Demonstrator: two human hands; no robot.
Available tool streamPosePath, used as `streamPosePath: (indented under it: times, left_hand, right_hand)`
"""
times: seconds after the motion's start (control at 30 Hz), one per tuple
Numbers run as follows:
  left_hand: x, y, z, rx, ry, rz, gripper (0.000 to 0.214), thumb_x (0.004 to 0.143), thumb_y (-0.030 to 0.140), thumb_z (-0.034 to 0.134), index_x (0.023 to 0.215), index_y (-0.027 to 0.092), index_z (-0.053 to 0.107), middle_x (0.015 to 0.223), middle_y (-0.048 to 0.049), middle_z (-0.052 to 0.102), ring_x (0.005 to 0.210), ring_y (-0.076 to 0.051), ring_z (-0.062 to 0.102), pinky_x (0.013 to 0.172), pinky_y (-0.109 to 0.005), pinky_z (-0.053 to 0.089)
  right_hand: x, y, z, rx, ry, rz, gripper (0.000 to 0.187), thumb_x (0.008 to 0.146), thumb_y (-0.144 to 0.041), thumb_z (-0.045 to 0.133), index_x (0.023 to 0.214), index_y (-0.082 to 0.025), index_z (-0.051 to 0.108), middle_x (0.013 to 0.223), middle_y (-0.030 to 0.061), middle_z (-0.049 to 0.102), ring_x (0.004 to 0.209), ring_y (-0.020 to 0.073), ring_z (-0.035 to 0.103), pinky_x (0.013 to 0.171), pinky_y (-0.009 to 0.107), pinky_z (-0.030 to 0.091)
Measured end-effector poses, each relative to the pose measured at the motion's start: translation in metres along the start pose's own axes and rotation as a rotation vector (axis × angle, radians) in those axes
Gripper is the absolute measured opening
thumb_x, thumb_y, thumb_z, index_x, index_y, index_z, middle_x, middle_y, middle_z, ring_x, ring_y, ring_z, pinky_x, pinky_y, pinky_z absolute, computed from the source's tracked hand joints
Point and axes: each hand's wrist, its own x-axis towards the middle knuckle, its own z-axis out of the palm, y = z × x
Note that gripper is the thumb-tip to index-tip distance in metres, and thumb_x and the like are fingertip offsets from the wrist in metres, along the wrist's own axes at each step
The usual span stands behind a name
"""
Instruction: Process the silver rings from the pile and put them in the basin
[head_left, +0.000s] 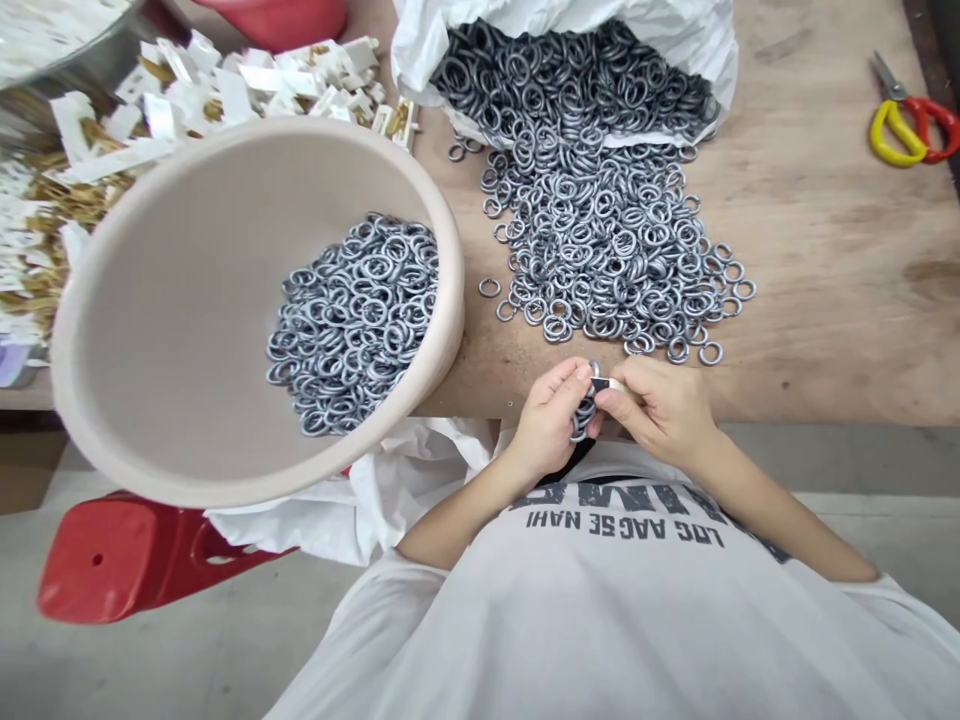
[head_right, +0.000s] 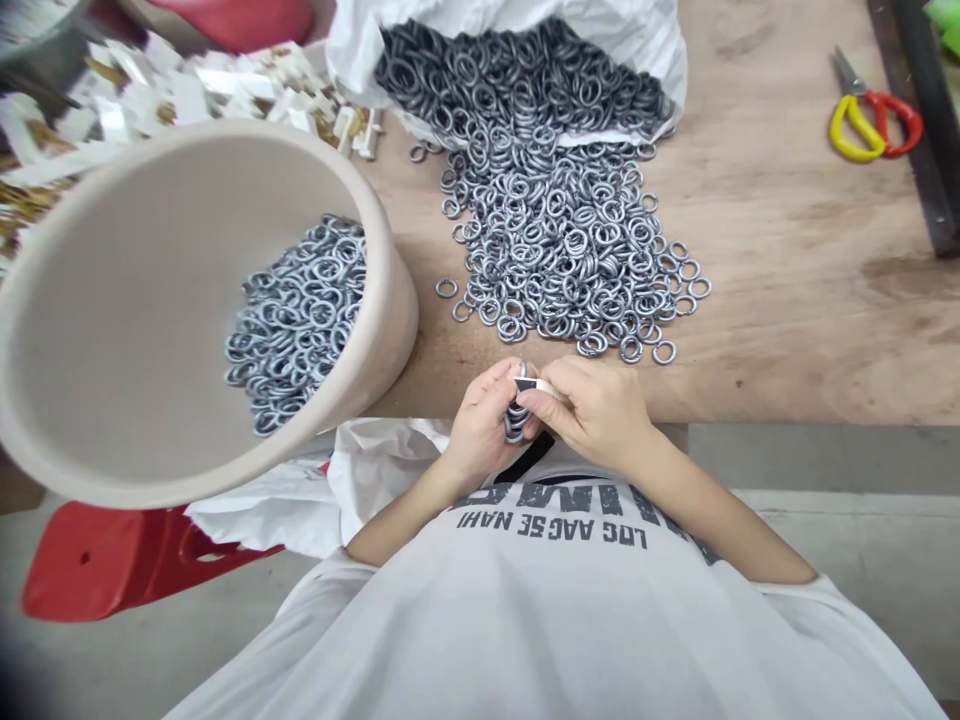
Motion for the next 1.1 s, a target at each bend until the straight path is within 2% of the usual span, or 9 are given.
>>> streamPosePath:
  times: [0.13, 0.27, 0.37, 0.47, 0.67, 0.77, 0.93, 1.03, 1.1]
  left_hand:
    - [-0.008, 0.005, -0.001, 0.074, -0.117, 0.056, 0.037, 0.092, 0.046, 0.063, 0.073, 0.015, 0.056, 0.068, 0.0013, 0.056, 0.045, -0.005, 0.05, 0.045, -0.02, 0.036]
    - [-0.007, 0.009, -0.015, 0.026, 0.038, 0.09, 0.032, 0.091, 0.043, 0.065, 0.076, 0.015, 0.059, 0.071, 0.0012, 0.059, 0.044, -0.004, 0.051, 0.042, -0.018, 0.034]
    - [-0.007, 0.01, -0.032, 0.017, 0.148, 0.084, 0.022, 0.088, 0.037, 0.068, 0.091, 0.015, 0.068, 0.072, 0.0011, 0.061, 0.043, -0.005, 0.053, 0.041, -0.017, 0.033]
    - [-0.01, 0.012, -0.049, -0.018, 0.259, 0.117, 0.021, 0.082, 0.028, 0.07, 0.1, 0.017, 0.07, 0.072, 0.002, 0.063, 0.043, -0.005, 0.053, 0.041, -0.017, 0.035]
    - [-0.017, 0.02, -0.061, -0.078, 0.316, 0.167, 0.018, 0.084, 0.033, 0.067, 0.081, 0.016, 0.063, 0.072, 0.0018, 0.062, 0.044, -0.006, 0.053, 0.04, -0.017, 0.035]
    - [-0.015, 0.021, -0.06, -0.077, 0.31, 0.165, 0.025, 0.084, 0.037, 0.072, 0.081, 0.017, 0.057, 0.077, 0.0024, 0.064, 0.045, -0.004, 0.053, 0.04, -0.016, 0.033]
    - [-0.004, 0.01, -0.048, -0.002, 0.29, 0.156, 0.032, 0.08, 0.04, 0.079, 0.094, 0.019, 0.061, 0.076, 0.0036, 0.064, 0.047, -0.004, 0.054, 0.042, -0.016, 0.035]
    - [0.003, 0.0, -0.035, 0.016, 0.218, 0.14, 0.037, 0.08, 0.046, 0.078, 0.102, 0.019, 0.065, 0.074, 0.0036, 0.063, 0.048, -0.005, 0.054, 0.044, -0.018, 0.037]
    - [0.006, -0.003, -0.026, -0.002, 0.194, 0.124, 0.036, 0.081, 0.051, 0.076, 0.093, 0.018, 0.065, 0.07, 0.004, 0.061, 0.047, -0.005, 0.053, 0.044, -0.018, 0.036]
  right_hand:
    - [0.005, 0.021, 0.0, -0.011, 0.019, 0.222, 0.045, 0.102, -0.051, 0.047, 0.07, -0.021, 0.057, 0.062, -0.0015, 0.056, 0.061, 0.0136, 0.052, 0.06, 0.028, 0.031]
    - [0.014, 0.019, 0.006, 0.002, 0.043, 0.215, 0.039, 0.1, -0.052, 0.048, 0.082, -0.021, 0.062, 0.069, -0.0005, 0.059, 0.066, 0.0156, 0.056, 0.062, 0.028, 0.034]
    - [0.031, 0.005, 0.018, -0.182, -0.05, 0.167, 0.034, 0.097, -0.052, 0.055, 0.109, -0.022, 0.066, 0.098, 0.0047, 0.07, 0.084, 0.0205, 0.063, 0.067, 0.029, 0.037]
    - [0.054, -0.005, 0.033, -0.441, -0.184, 0.168, 0.036, 0.098, -0.046, 0.055, 0.127, -0.027, 0.062, 0.115, 0.0077, 0.068, 0.09, 0.0237, 0.065, 0.066, 0.03, 0.035]
    - [0.074, -0.004, 0.049, -0.622, -0.227, 0.184, 0.024, 0.099, -0.035, 0.05, 0.111, -0.024, 0.067, 0.11, 0.0084, 0.065, 0.085, 0.0222, 0.062, 0.06, 0.031, 0.027]
    - [0.071, 0.002, 0.046, -0.497, -0.122, 0.166, 0.021, 0.098, -0.035, 0.052, 0.099, -0.022, 0.069, 0.1, 0.0068, 0.065, 0.081, 0.0208, 0.06, 0.061, 0.031, 0.029]
    - [0.051, -0.002, 0.037, 0.064, 0.135, 0.122, 0.028, 0.09, -0.043, 0.069, 0.075, -0.02, 0.065, 0.073, 0.0011, 0.06, 0.07, 0.0173, 0.056, 0.064, 0.03, 0.04]
    - [0.033, -0.008, 0.037, 0.194, 0.23, 0.089, 0.018, 0.09, -0.038, 0.07, 0.081, -0.023, 0.072, 0.074, 0.001, 0.061, 0.071, 0.0174, 0.057, 0.064, 0.031, 0.044]
    - [0.021, -0.007, 0.038, 0.189, 0.256, 0.052, 0.013, 0.092, -0.034, 0.067, 0.093, -0.025, 0.076, 0.079, 0.0022, 0.064, 0.073, 0.018, 0.06, 0.065, 0.032, 0.047]
